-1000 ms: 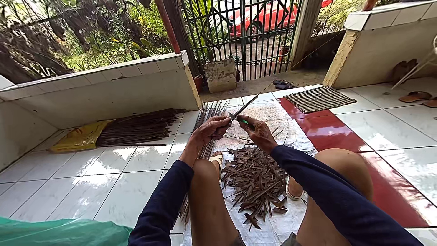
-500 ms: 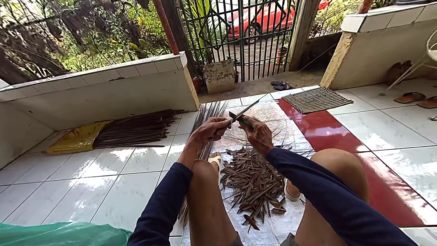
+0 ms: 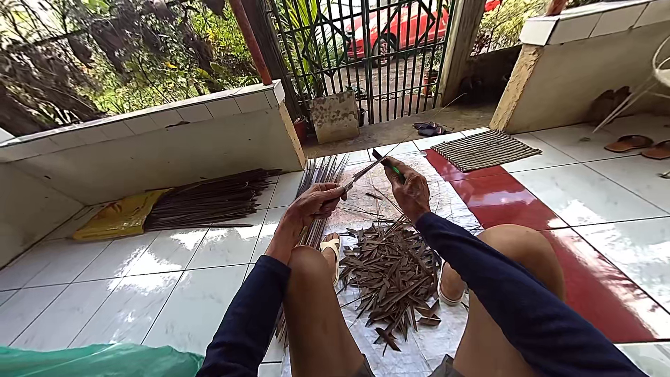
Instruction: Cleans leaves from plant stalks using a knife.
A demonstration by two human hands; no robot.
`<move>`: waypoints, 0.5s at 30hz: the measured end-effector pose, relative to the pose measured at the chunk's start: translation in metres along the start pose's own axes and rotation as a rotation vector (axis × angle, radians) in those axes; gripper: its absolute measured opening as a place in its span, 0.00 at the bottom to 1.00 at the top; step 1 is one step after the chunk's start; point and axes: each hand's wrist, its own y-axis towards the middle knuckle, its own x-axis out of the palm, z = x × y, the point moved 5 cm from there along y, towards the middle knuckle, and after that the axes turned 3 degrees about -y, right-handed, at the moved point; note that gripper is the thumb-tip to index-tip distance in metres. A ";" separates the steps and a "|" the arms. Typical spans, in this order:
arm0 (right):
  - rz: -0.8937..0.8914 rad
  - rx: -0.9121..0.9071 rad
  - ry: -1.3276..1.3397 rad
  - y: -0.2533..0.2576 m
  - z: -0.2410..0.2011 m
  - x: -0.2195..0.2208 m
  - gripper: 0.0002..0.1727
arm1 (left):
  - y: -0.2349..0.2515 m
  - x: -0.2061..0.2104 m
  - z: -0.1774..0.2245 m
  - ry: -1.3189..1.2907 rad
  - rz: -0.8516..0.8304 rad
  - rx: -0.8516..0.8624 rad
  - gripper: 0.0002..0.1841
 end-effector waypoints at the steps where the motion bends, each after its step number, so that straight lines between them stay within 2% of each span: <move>1: 0.014 0.018 0.007 0.003 0.002 -0.003 0.21 | -0.001 -0.001 0.000 0.001 0.005 -0.004 0.15; 4: 0.071 0.049 0.047 0.011 0.008 -0.016 0.22 | -0.005 -0.004 -0.002 0.007 0.035 -0.021 0.15; 7: 0.078 -0.009 0.106 0.012 0.008 -0.018 0.22 | -0.006 -0.007 -0.003 -0.027 0.037 -0.038 0.17; 11: -0.078 -0.162 0.187 -0.013 -0.011 0.005 0.20 | -0.004 -0.005 -0.004 -0.052 0.015 -0.080 0.22; 15: -0.233 -0.267 0.195 -0.029 -0.022 0.028 0.20 | -0.003 0.001 -0.005 -0.123 -0.053 -0.122 0.23</move>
